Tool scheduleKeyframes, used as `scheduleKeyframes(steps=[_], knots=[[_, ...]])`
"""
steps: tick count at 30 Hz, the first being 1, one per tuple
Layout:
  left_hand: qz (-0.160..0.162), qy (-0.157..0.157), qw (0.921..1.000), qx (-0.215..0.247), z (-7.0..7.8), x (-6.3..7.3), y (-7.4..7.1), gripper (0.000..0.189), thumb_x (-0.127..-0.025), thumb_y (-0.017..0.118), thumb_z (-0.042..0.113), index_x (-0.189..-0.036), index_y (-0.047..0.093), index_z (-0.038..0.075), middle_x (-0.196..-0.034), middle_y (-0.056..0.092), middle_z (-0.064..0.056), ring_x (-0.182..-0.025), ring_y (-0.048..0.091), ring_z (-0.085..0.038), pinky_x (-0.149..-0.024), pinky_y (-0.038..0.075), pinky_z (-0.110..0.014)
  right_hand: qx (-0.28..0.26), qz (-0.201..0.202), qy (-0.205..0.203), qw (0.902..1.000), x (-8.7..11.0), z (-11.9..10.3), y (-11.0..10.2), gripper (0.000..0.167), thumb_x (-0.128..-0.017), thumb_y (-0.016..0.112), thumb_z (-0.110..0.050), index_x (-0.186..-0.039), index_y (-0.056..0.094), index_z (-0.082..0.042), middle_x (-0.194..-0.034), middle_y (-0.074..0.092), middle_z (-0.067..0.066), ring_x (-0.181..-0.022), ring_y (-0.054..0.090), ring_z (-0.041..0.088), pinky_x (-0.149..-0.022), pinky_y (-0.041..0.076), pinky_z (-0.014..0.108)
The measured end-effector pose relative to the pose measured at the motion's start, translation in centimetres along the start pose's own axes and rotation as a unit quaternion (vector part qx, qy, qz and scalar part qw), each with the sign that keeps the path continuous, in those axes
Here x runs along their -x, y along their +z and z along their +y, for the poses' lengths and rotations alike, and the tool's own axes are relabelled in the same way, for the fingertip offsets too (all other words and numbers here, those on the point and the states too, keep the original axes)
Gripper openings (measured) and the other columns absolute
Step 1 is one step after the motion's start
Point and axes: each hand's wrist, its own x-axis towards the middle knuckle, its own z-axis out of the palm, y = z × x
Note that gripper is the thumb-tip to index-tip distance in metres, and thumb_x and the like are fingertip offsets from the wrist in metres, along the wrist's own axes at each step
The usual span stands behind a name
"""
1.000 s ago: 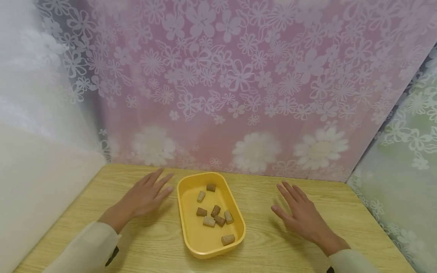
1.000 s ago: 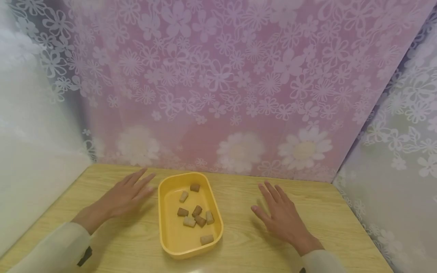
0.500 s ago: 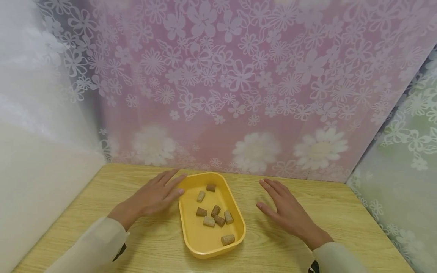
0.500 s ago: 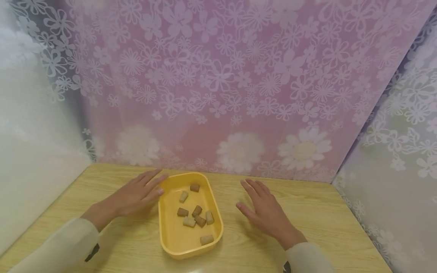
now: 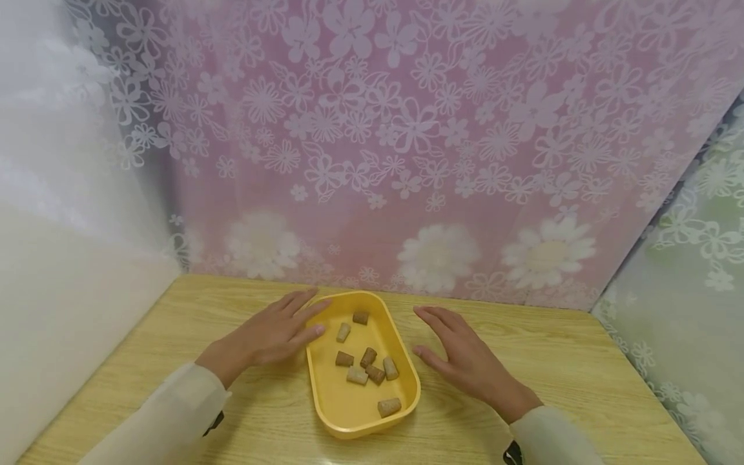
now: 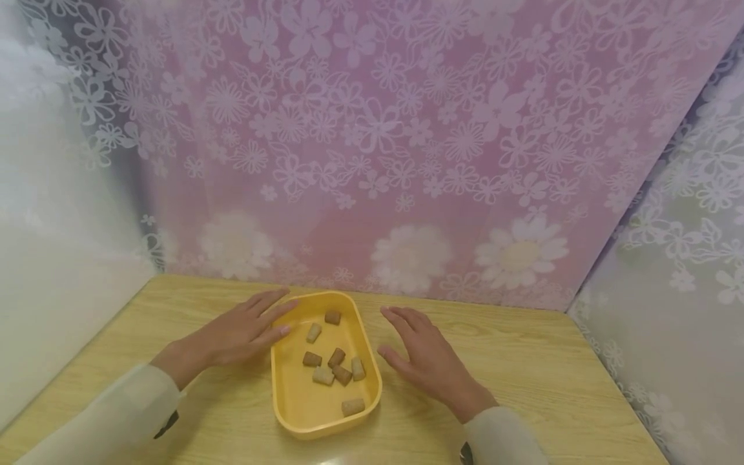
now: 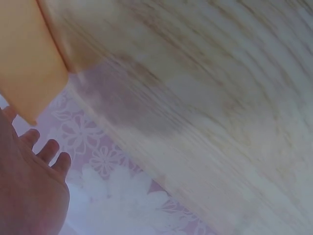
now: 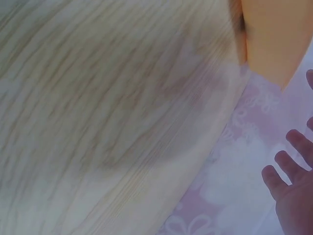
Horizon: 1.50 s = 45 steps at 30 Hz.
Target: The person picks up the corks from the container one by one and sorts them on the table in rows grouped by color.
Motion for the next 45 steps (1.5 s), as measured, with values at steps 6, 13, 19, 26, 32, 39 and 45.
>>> scheduleKeyframes(steps=[6,13,19,26,32,39,45], knots=[[-0.018,0.001,0.9998,-0.003,-0.2,-0.2,0.4,0.073,-0.115,0.034,0.065,-0.177,0.022,0.028,-0.184,0.014,-0.011,-0.168,0.020,-0.043,-0.132,0.025,-0.070,-0.006,-0.005,-0.022,0.9997,-1.0,-1.1,0.5,0.069,-0.105,0.078,-0.029,-0.165,0.048,-0.014,-0.161,0.056,0.011,-0.147,0.056,0.037,-0.114,0.053,0.063],[-0.025,0.002,0.9997,-0.005,-0.3,-0.4,0.7,0.077,-0.114,0.032,0.068,-0.178,0.017,0.028,-0.185,0.011,-0.007,-0.169,0.020,-0.041,-0.132,0.027,-0.068,-0.025,-0.018,-0.024,0.9992,-2.0,-2.2,0.9,0.068,-0.101,0.082,-0.025,-0.162,0.053,-0.012,-0.159,0.058,0.009,-0.146,0.058,0.035,-0.114,0.054,0.060],[-0.029,0.005,0.9995,-0.013,-0.1,-0.4,0.5,0.080,-0.114,0.033,0.068,-0.178,0.015,0.023,-0.185,0.010,-0.006,-0.169,0.020,-0.039,-0.133,0.026,-0.065,-0.048,-0.039,-0.027,0.9977,-2.3,-2.8,1.3,0.062,-0.103,0.079,-0.023,-0.160,0.055,-0.013,-0.158,0.059,0.007,-0.144,0.060,0.033,-0.114,0.054,0.059],[-0.035,0.007,0.9990,-0.026,-0.1,-0.5,0.4,0.081,-0.114,0.031,0.068,-0.178,0.015,0.021,-0.185,0.010,-0.006,-0.170,0.018,-0.037,-0.135,0.025,-0.063,-0.046,-0.060,-0.042,0.9962,-2.4,-3.3,1.9,0.062,-0.103,0.079,-0.022,-0.159,0.056,-0.013,-0.155,0.062,0.008,-0.141,0.060,0.032,-0.113,0.055,0.058],[-0.036,0.011,0.9988,-0.032,-0.2,-0.7,0.5,0.081,-0.114,0.030,0.068,-0.178,0.015,0.019,-0.185,0.011,-0.007,-0.169,0.020,-0.040,-0.134,0.027,-0.064,-0.059,-0.083,-0.050,0.9936,-2.7,-3.7,2.3,0.061,-0.102,0.079,-0.018,-0.158,0.058,-0.012,-0.153,0.063,0.008,-0.140,0.061,0.031,-0.113,0.055,0.057],[-0.034,0.006,0.9992,-0.021,-0.2,-0.6,0.6,0.081,-0.114,0.031,0.068,-0.178,0.017,0.020,-0.185,0.012,-0.006,-0.168,0.022,-0.043,-0.133,0.027,-0.067,-0.097,-0.140,-0.051,0.9840,-3.4,-4.6,2.3,0.055,-0.103,0.077,-0.012,-0.156,0.060,-0.010,-0.152,0.066,0.005,-0.140,0.062,0.028,-0.116,0.053,0.056],[-0.039,-0.001,0.9990,-0.021,-0.2,-0.6,0.6,0.082,-0.113,0.030,0.070,-0.178,0.014,0.022,-0.186,0.009,-0.003,-0.168,0.021,-0.043,-0.133,0.026,-0.066,-0.117,-0.186,-0.070,0.9730,-4.0,-5.3,2.8,0.050,-0.104,0.074,-0.008,-0.153,0.063,-0.007,-0.139,0.072,0.005,-0.131,0.066,0.025,-0.113,0.055,0.050]])
